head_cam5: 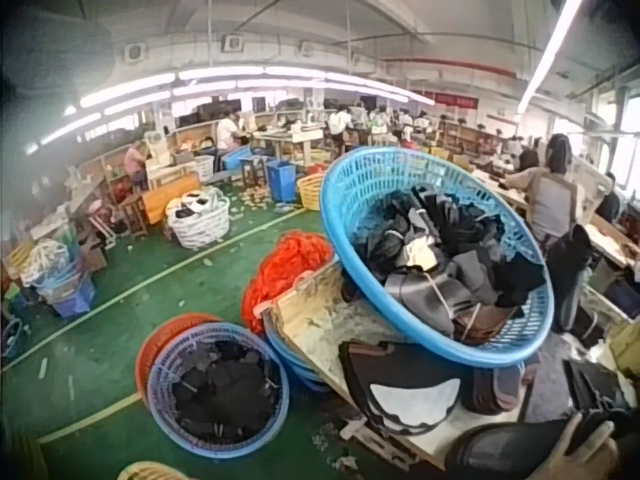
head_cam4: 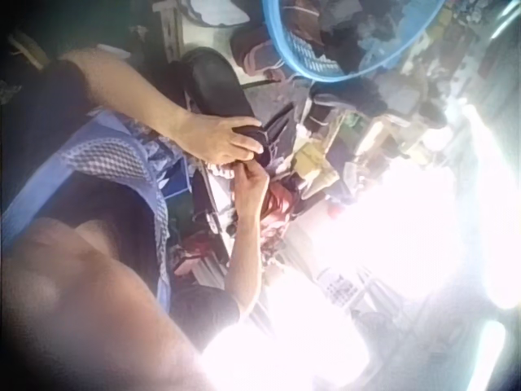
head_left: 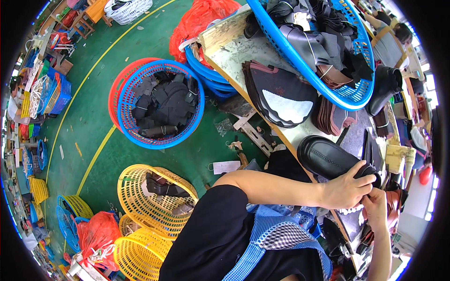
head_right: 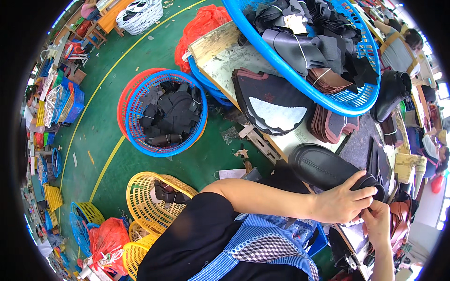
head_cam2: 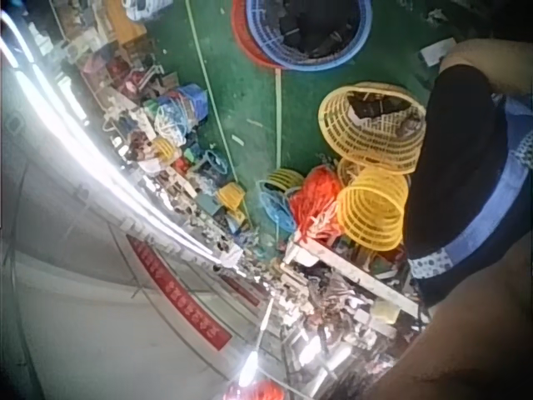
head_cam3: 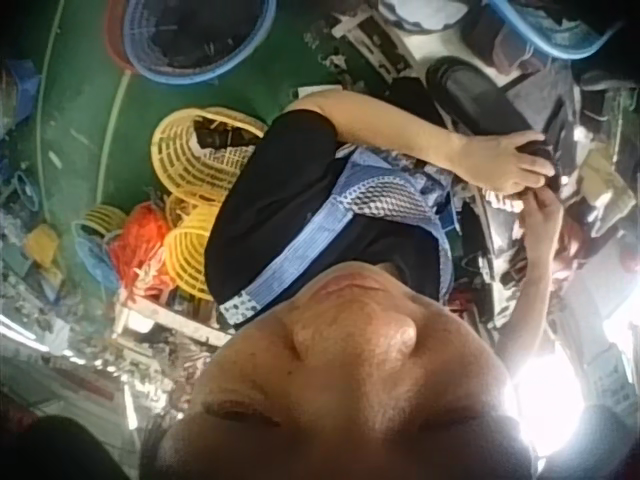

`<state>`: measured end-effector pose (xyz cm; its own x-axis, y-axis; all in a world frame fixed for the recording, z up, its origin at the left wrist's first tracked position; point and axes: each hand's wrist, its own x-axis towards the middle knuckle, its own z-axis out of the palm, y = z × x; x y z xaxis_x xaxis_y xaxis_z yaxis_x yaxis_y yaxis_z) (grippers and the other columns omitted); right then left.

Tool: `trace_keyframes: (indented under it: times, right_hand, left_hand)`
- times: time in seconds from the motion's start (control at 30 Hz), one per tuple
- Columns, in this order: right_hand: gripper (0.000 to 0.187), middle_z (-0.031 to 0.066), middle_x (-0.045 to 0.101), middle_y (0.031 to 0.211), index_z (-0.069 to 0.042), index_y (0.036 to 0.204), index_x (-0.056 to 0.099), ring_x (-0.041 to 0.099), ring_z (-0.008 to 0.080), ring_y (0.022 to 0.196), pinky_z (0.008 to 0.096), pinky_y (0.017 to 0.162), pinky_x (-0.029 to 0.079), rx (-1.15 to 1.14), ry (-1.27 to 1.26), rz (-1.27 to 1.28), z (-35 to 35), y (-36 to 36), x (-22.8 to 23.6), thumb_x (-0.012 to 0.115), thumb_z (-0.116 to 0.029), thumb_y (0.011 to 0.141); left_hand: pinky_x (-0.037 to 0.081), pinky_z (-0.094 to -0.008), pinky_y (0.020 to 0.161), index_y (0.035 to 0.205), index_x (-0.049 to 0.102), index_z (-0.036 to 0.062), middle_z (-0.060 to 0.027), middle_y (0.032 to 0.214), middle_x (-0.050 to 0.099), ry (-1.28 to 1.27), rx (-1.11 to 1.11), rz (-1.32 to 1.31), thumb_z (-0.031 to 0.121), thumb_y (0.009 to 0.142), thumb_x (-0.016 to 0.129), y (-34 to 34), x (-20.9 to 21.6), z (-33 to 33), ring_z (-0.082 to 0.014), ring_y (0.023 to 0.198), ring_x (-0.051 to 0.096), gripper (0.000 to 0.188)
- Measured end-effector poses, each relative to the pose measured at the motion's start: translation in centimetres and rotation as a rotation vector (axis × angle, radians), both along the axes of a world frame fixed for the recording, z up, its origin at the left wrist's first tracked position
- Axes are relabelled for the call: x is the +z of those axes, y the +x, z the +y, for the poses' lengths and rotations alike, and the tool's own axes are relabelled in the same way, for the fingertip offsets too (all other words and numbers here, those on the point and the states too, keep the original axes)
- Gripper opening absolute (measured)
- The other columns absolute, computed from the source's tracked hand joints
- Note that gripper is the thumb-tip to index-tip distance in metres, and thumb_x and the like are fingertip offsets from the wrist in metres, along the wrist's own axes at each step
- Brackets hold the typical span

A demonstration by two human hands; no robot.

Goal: Applying adhesive and white fabric backing to leather shoe components at a factory workstation.

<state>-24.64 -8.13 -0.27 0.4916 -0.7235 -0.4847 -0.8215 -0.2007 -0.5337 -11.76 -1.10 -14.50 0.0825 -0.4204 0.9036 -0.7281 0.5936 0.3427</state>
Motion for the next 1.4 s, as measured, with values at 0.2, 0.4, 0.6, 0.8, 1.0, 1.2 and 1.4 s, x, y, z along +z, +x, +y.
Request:
trace_keyframes:
  times: [0.2,0.4,0.6,0.8,1.0,1.2,1.4]
  right_hand:
    - [0.017,0.0051,0.068,0.064,0.002,0.080,0.074,0.054,0.0066,0.049,0.0229,0.044,0.041,-0.061,0.037,0.128,-0.4,0.2,0.6,0.061,-0.007,0.087]
    - [0.014,0.0054,0.065,0.067,0.004,0.083,0.072,0.059,0.0109,0.055,0.0285,0.049,0.050,0.180,-0.103,0.082,-1.2,0.3,-0.1,0.066,-0.009,0.086]
    - [0.017,0.0049,0.059,0.064,0.004,0.078,0.069,0.061,0.0121,0.055,0.0285,0.051,0.052,-0.019,0.123,0.056,-1.7,0.0,1.0,0.066,-0.011,0.086]
    - [0.013,0.0058,0.075,0.077,-0.006,0.085,0.077,0.073,0.0214,0.072,0.0362,0.070,0.057,0.468,-0.471,0.400,-1.4,1.9,2.5,0.068,-0.013,0.079]
    - [0.012,0.0078,0.072,0.067,0.001,0.077,0.074,0.070,0.0136,0.063,0.0288,0.059,0.052,0.065,0.236,0.171,-3.1,1.7,1.6,0.066,-0.007,0.082]
    - [0.014,0.0078,0.069,0.064,0.002,0.077,0.073,0.065,0.0125,0.058,0.0296,0.056,0.051,0.070,0.095,0.048,-1.7,1.3,0.5,0.067,-0.009,0.082]
    - [0.015,0.0076,0.068,0.068,0.000,0.080,0.073,0.062,0.0135,0.057,0.0327,0.054,0.051,-0.053,0.180,-0.104,-0.9,-0.7,-0.1,0.068,-0.014,0.083]
  left_hand:
    - [0.033,-0.0677,0.111,0.084,0.072,0.0022,-0.0116,0.113,0.061,0.053,-0.022,-0.101,0.022,0.080,0.067,1.1,0.9,0.2,-0.0318,0.130,0.047,0.021]
    - [0.038,-0.0637,0.109,0.088,0.072,0.0025,-0.0095,0.119,0.062,0.070,-0.079,-0.070,0.014,0.078,0.069,2.0,0.6,0.4,-0.0274,0.130,0.050,0.015]
    - [0.042,-0.0610,0.105,0.089,0.073,0.0022,-0.0032,0.112,0.064,-0.002,-0.115,-0.037,0.008,0.076,0.074,1.6,0.4,0.0,-0.0231,0.122,0.056,0.015]
    - [0.042,-0.0590,0.105,0.086,0.072,0.0061,-0.0005,0.112,0.064,-0.015,-0.018,-0.024,0.005,0.074,0.078,2.0,0.4,0.1,-0.0206,0.118,0.058,0.013]
    - [0.043,-0.0601,0.104,0.085,0.070,0.0060,-0.0015,0.113,0.062,-0.066,-0.100,-0.029,0.005,0.072,0.079,1.9,-0.6,-0.5,-0.0220,0.116,0.058,0.015]
    - [0.043,-0.0582,0.106,0.091,0.071,0.0079,-0.0071,0.124,0.059,-0.064,-0.045,-0.052,0.008,0.074,0.082,2.6,-0.7,-0.5,-0.0280,0.119,0.057,0.020]
    - [0.042,-0.0568,0.106,0.095,0.073,0.0106,-0.0198,0.142,0.050,0.045,-0.044,-0.099,0.013,0.071,0.085,3.4,-0.3,0.2,-0.0391,0.131,0.048,0.027]
